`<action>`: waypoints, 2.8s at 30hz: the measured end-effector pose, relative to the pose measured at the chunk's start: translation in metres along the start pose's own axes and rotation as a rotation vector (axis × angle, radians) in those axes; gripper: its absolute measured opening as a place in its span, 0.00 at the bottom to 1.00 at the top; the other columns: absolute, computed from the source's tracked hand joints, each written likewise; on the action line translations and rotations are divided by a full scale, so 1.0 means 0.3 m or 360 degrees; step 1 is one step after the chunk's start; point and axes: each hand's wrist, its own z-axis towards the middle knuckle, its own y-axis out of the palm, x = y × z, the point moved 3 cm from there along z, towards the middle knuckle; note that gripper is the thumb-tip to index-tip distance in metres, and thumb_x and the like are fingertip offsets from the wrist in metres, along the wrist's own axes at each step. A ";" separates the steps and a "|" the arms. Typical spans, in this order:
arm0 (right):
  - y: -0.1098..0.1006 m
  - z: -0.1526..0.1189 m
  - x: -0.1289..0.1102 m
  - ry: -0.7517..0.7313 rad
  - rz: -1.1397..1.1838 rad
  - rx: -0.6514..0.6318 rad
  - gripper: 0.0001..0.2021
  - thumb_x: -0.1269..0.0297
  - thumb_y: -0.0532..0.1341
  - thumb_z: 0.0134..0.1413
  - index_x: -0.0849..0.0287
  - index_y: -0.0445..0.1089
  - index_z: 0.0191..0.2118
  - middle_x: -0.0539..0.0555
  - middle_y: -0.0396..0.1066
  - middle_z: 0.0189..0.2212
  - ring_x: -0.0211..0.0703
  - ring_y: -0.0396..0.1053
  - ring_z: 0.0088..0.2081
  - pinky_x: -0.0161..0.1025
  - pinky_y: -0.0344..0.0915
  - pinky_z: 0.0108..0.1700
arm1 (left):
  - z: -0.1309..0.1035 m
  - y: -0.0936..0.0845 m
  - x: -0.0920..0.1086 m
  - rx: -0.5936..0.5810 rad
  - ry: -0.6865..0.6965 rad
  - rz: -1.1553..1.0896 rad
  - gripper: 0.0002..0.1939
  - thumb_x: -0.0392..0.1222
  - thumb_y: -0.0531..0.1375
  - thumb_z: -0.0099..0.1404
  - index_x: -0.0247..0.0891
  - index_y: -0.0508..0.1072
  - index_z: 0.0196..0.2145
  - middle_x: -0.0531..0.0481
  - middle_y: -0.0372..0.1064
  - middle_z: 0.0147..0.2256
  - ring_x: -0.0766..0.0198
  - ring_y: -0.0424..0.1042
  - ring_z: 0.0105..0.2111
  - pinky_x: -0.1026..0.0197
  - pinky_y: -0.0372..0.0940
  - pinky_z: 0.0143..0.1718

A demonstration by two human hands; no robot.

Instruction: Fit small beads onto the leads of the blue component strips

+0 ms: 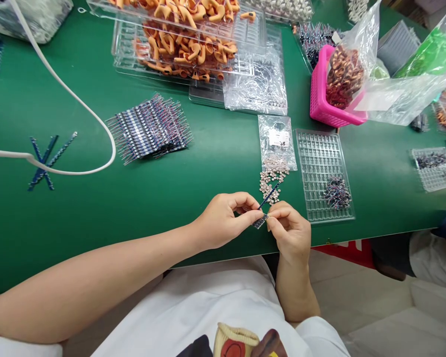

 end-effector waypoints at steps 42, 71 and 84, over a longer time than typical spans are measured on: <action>-0.018 0.008 0.027 0.0399 0.0275 -0.0294 0.05 0.62 0.72 0.52 0.56 0.79 0.32 0.51 0.75 0.28 0.38 0.71 0.26 0.35 0.73 0.26 | -0.003 -0.002 0.020 -0.0235 0.0098 0.0259 0.10 0.39 0.59 0.65 0.34 0.75 0.27 0.53 0.72 0.25 0.68 0.65 0.25 0.67 0.59 0.28; -0.021 0.000 0.040 0.0282 0.0205 -0.0056 0.02 0.65 0.70 0.55 0.54 0.79 0.36 0.49 0.73 0.30 0.34 0.70 0.26 0.32 0.68 0.28 | -0.004 -0.004 0.013 0.0054 0.0295 0.0434 0.07 0.39 0.61 0.66 0.37 0.78 0.32 0.52 0.79 0.30 0.66 0.72 0.29 0.65 0.65 0.33; -0.011 -0.014 0.010 0.0143 -0.0012 0.0086 0.02 0.65 0.66 0.58 0.55 0.77 0.35 0.49 0.71 0.30 0.34 0.68 0.27 0.33 0.65 0.28 | 0.006 0.003 -0.020 -0.0016 0.0097 0.0243 0.09 0.45 0.62 0.64 0.38 0.79 0.38 0.48 0.82 0.36 0.58 0.80 0.37 0.61 0.71 0.41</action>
